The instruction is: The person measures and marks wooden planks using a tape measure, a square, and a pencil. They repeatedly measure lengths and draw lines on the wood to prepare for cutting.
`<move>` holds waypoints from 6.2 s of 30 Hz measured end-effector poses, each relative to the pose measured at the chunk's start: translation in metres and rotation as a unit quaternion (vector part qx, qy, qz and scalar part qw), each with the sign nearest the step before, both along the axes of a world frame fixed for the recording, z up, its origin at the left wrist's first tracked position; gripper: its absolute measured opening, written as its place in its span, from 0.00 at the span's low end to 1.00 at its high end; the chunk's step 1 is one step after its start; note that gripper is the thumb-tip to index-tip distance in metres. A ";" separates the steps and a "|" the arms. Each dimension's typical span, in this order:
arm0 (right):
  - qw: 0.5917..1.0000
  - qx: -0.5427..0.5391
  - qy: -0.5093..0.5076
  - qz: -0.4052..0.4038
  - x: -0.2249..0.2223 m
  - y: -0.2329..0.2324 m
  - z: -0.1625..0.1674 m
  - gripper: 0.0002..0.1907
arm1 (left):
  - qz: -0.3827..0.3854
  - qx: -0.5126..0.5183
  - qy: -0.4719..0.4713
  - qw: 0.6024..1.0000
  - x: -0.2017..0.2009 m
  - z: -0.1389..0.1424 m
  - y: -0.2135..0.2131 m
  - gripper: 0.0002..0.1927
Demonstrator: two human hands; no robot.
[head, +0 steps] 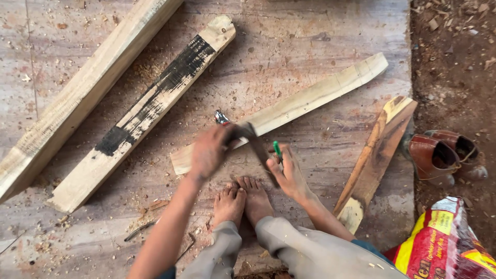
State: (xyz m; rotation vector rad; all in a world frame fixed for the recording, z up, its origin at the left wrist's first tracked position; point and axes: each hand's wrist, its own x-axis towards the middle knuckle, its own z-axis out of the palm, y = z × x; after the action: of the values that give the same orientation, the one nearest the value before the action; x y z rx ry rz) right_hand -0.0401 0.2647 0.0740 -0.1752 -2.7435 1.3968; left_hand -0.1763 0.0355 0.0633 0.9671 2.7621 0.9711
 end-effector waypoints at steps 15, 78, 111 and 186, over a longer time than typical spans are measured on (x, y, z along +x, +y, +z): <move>0.913 -0.271 0.016 -0.305 0.067 0.062 -0.017 0.24 | 0.115 -0.177 -0.077 0.975 0.030 -0.013 -0.050 0.54; 0.931 -0.331 0.000 -0.153 0.074 0.058 -0.061 0.21 | 0.102 -0.137 0.050 0.984 0.128 -0.026 -0.082 0.24; 0.936 -0.330 -0.071 -0.100 0.079 0.036 -0.071 0.20 | 0.070 -0.104 -0.041 0.991 0.128 -0.015 -0.089 0.24; 0.918 0.254 0.078 0.293 -0.034 0.036 -0.019 0.36 | 0.052 -0.040 -0.116 0.991 0.151 -0.008 -0.085 0.33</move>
State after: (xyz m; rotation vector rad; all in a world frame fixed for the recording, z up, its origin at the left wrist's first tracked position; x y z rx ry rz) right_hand -0.0737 0.3002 0.0546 0.8001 -3.0158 0.6467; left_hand -0.0256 -0.0500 0.0550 0.6575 2.6550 0.9120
